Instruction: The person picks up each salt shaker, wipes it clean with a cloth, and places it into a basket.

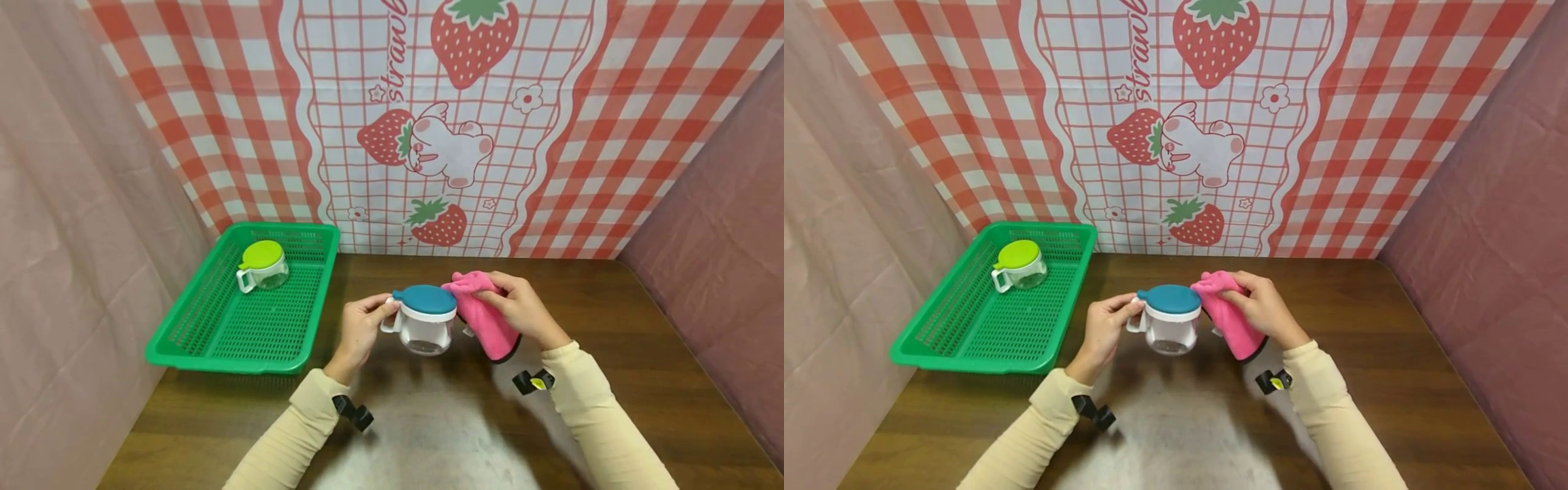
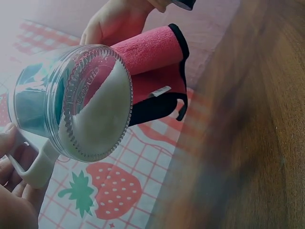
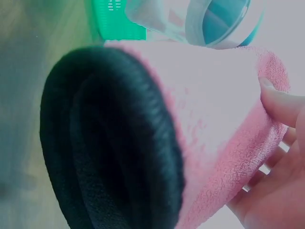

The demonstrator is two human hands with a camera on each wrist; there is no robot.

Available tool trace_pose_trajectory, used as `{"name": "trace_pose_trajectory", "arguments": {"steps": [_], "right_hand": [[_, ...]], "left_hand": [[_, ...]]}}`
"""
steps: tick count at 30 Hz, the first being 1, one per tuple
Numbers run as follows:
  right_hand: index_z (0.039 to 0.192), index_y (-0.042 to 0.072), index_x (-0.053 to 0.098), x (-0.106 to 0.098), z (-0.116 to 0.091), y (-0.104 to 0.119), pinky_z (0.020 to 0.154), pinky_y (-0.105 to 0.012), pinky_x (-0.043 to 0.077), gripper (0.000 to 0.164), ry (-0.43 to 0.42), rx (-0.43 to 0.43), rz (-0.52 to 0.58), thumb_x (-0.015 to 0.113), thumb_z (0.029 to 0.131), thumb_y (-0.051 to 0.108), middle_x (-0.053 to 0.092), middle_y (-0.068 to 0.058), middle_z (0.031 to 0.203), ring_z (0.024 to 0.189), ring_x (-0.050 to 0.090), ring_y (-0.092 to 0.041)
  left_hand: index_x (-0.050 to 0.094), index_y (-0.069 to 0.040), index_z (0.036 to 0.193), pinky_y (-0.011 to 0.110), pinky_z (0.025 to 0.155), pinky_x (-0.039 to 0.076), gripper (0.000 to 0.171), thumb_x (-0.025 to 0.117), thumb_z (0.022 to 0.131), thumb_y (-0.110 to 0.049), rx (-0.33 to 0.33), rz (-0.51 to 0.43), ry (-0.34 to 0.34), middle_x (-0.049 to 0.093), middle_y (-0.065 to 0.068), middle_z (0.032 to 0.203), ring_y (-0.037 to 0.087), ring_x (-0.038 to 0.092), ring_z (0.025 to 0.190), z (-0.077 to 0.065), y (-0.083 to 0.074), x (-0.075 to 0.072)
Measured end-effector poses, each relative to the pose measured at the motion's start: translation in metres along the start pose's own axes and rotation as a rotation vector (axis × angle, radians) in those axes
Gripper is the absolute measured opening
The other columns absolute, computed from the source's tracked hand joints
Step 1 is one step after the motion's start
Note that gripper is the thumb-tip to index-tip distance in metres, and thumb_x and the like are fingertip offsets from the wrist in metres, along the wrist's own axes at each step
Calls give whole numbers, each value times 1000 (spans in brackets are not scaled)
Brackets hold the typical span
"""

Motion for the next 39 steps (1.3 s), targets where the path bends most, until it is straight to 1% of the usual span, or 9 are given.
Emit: {"name": "trace_pose_trajectory", "arguments": {"steps": [7,13,16,20,25,30,33,35,39], "right_hand": [[106,3,72,-4,3,9,66,-19,49,18,-3,-71,-111,68,88,3,71,-12,98,81,55,-7],[107,3,72,-7,5,19,70,-21,51,23,-8,-152,-212,70,85,-1,72,-10,98,83,59,-15],[107,2,71,-8,6,24,71,-26,52,25,-16,-194,-257,72,82,-2,72,-11,96,84,60,-18],[109,3,72,-8,7,30,72,-33,53,29,-7,-221,-314,73,81,-1,71,-10,97,86,61,-20],[110,5,72,-7,7,39,76,-40,53,27,51,-242,-400,73,83,3,70,-9,100,91,61,-21],[111,9,73,-2,7,44,76,-40,52,26,149,-256,-487,73,85,7,69,-4,97,90,59,-19],[109,10,74,0,6,46,76,-39,52,24,184,-252,-508,73,85,8,69,-2,97,89,59,-18],[107,11,74,0,6,46,76,-39,53,23,198,-249,-513,73,85,8,69,-2,97,89,59,-18],[107,12,74,1,5,48,77,-39,54,22,219,-249,-513,73,85,9,69,-1,98,91,60,-18]], "left_hand": [[71,14,96,17,60,53,19,72,82,2,22,31,-6,73,21,85,5,63,65,-1,-2,1],[71,13,96,16,60,53,18,72,82,2,49,58,2,71,27,87,1,62,64,-2,-2,2],[71,13,96,16,60,54,18,72,82,2,64,75,12,70,29,87,1,62,64,-3,-2,3],[72,12,96,15,60,53,17,73,82,1,96,118,27,69,30,88,0,61,64,-4,-3,3],[72,12,93,13,59,49,14,73,82,4,122,183,30,69,30,87,-3,57,65,-6,-7,5],[71,14,91,15,58,50,14,73,81,5,150,240,36,68,30,87,-3,56,66,-16,-30,10],[71,13,90,17,57,51,14,73,80,4,170,270,45,69,28,85,-3,56,65,-22,-42,12],[72,12,90,17,57,51,14,74,80,4,175,283,48,69,27,85,-3,56,65,-22,-42,12],[73,11,91,17,56,50,14,75,79,2,172,282,43,69,27,85,-2,56,64,-15,-25,10]]}}
Point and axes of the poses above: each hand's wrist, its own z-axis towards the middle knuckle, its own x-axis out of the palm, y = z × x, the point moved 3 cm from there along z, towards the middle knuckle
